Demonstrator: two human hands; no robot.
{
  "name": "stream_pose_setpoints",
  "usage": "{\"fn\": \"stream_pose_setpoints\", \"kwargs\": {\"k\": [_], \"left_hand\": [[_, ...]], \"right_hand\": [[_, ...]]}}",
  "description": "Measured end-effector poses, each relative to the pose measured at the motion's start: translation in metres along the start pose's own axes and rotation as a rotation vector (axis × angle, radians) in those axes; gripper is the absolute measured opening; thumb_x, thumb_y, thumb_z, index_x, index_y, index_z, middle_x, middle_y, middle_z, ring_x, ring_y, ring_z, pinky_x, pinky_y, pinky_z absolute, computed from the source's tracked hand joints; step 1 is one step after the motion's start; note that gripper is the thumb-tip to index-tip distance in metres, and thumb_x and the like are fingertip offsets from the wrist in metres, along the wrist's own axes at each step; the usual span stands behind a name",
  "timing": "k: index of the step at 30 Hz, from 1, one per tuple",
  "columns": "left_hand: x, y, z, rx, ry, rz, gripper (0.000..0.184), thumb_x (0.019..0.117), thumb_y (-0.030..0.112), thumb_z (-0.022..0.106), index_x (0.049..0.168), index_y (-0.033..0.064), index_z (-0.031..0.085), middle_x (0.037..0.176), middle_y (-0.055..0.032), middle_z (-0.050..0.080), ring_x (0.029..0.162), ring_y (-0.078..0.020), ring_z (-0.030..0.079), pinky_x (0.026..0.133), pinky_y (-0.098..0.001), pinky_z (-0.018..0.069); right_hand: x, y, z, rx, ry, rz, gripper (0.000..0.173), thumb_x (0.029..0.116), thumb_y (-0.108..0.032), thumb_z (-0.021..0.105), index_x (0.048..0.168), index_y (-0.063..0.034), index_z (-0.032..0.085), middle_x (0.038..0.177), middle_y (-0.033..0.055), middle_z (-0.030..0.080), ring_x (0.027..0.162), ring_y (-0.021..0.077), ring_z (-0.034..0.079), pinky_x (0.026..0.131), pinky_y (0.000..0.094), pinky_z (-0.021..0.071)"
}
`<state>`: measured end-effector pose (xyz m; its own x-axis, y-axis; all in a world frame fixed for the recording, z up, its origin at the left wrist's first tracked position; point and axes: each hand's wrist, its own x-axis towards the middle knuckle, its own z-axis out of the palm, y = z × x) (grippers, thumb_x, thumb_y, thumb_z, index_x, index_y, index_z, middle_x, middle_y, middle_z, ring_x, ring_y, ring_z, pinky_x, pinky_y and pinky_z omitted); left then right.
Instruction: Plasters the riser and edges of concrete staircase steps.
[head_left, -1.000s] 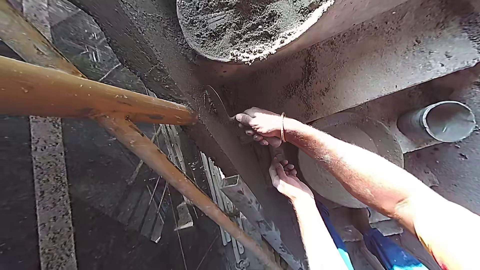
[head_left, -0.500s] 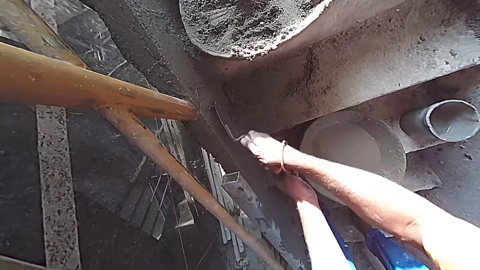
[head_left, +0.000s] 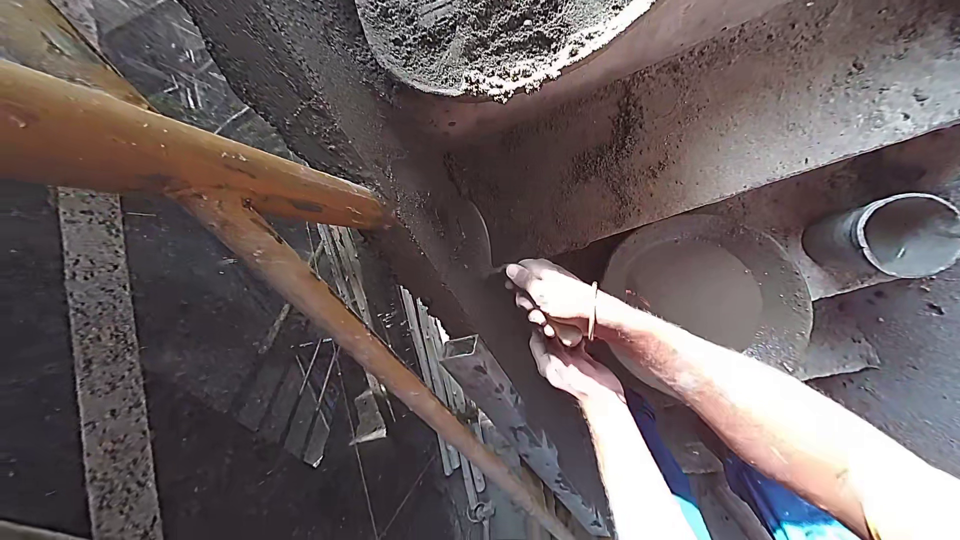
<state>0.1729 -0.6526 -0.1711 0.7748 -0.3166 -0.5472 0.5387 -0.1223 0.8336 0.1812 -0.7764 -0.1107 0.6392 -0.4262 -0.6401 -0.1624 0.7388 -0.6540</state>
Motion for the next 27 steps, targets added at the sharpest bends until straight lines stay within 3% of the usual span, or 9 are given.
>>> {"fn": "stream_pose_setpoints", "kwargs": {"k": [2, 5, 11, 14, 17, 20, 23, 27], "left_hand": [[0.0, 0.006, 0.001, 0.045, 0.019, -0.021, 0.03, 0.11, 0.018, 0.039, 0.128, 0.0035, 0.059, 0.093, -0.0078, 0.064, 0.07, -0.0138, 0.062, 0.058, -0.0269, 0.0524], [0.0, 0.009, 0.005, 0.055, 0.019, -0.039, 0.03, 0.1105, 0.015, 0.037, 0.129, 0.0032, 0.057, 0.089, -0.0067, 0.063, 0.064, -0.0108, 0.06, 0.052, -0.0222, 0.0483], [0.0, 0.01, 0.006, 0.034, 0.01, -0.055, 0.029, 0.1102, 0.015, 0.039, 0.126, 0.0029, 0.059, 0.091, -0.0078, 0.064, 0.065, -0.0113, 0.06, 0.053, -0.0222, 0.0482], [-0.001, 0.01, 0.006, 0.022, 0.009, -0.06, 0.028, 0.1101, 0.015, 0.039, 0.125, 0.0031, 0.06, 0.09, -0.0069, 0.064, 0.065, -0.0112, 0.06, 0.053, -0.0223, 0.0485], [-0.002, 0.012, 0.008, 0.013, 0.009, -0.068, 0.028, 0.1106, 0.015, 0.038, 0.127, 0.0033, 0.058, 0.087, -0.0058, 0.063, 0.062, -0.0101, 0.06, 0.051, -0.0208, 0.0482], [0.0, 0.01, 0.008, 0.015, -0.005, -0.064, 0.028, 0.1105, 0.015, 0.038, 0.126, 0.0034, 0.058, 0.089, -0.0066, 0.063, 0.064, -0.0106, 0.061, 0.053, -0.0213, 0.0493], [0.0, 0.006, 0.003, -0.01, -0.043, -0.065, 0.026, 0.1101, 0.017, 0.041, 0.122, 0.0062, 0.061, 0.089, -0.0048, 0.065, 0.066, -0.0104, 0.062, 0.055, -0.0214, 0.0503], [-0.001, 0.009, 0.007, -0.064, -0.037, -0.095, 0.024, 0.1101, 0.017, 0.041, 0.117, 0.0099, 0.063, 0.082, -0.001, 0.064, 0.061, -0.008, 0.061, 0.052, -0.0188, 0.0487]], "right_hand": [[0.017, 0.019, -0.025, 0.252, -0.027, 0.052, 0.041, 0.113, -0.044, 0.031, 0.106, -0.0089, 0.052, 0.063, -0.0018, 0.043, 0.041, 0.0059, 0.044, 0.038, 0.0196, 0.0435], [0.034, 0.027, -0.038, 0.272, -0.073, 0.089, 0.044, 0.1124, -0.046, 0.03, 0.103, -0.0091, 0.052, 0.06, -0.0016, 0.041, 0.039, 0.0057, 0.042, 0.036, 0.0193, 0.0427], [0.031, 0.023, -0.035, 0.11, -0.095, 0.047, 0.04, 0.1127, -0.043, 0.033, 0.108, -0.0084, 0.052, 0.063, -0.0016, 0.043, 0.04, 0.005, 0.041, 0.037, 0.0182, 0.0415], [0.032, 0.019, -0.036, 0.167, -0.119, 0.076, 0.042, 0.1127, -0.044, 0.032, 0.106, -0.0083, 0.053, 0.062, -0.0019, 0.043, 0.039, 0.0047, 0.042, 0.036, 0.0181, 0.0422], [0.033, 0.022, -0.052, 0.297, -0.267, 0.041, 0.043, 0.113, -0.044, 0.029, 0.105, -0.0098, 0.053, 0.063, -0.0032, 0.043, 0.04, 0.0029, 0.045, 0.036, 0.0173, 0.0443], [0.019, 0.011, -0.052, 0.309, -0.417, -0.137, 0.042, 0.112, -0.043, 0.03, 0.108, -0.0109, 0.056, 0.062, -0.0042, 0.046, 0.04, 0.0021, 0.045, 0.036, 0.0167, 0.044], [0.003, -0.022, -0.027, 0.115, -0.29, -0.249, 0.034, 0.1098, -0.044, 0.04, 0.106, -0.0149, 0.056, 0.064, -0.0025, 0.045, 0.04, 0.004, 0.042, 0.035, 0.0177, 0.04], [0.007, -0.052, -0.001, -0.282, -0.015, -0.306, 0.035, 0.1105, -0.046, 0.041, 0.113, -0.0138, 0.053, 0.063, 0.0037, 0.045, 0.041, 0.0129, 0.045, 0.038, 0.0256, 0.0423]]}}
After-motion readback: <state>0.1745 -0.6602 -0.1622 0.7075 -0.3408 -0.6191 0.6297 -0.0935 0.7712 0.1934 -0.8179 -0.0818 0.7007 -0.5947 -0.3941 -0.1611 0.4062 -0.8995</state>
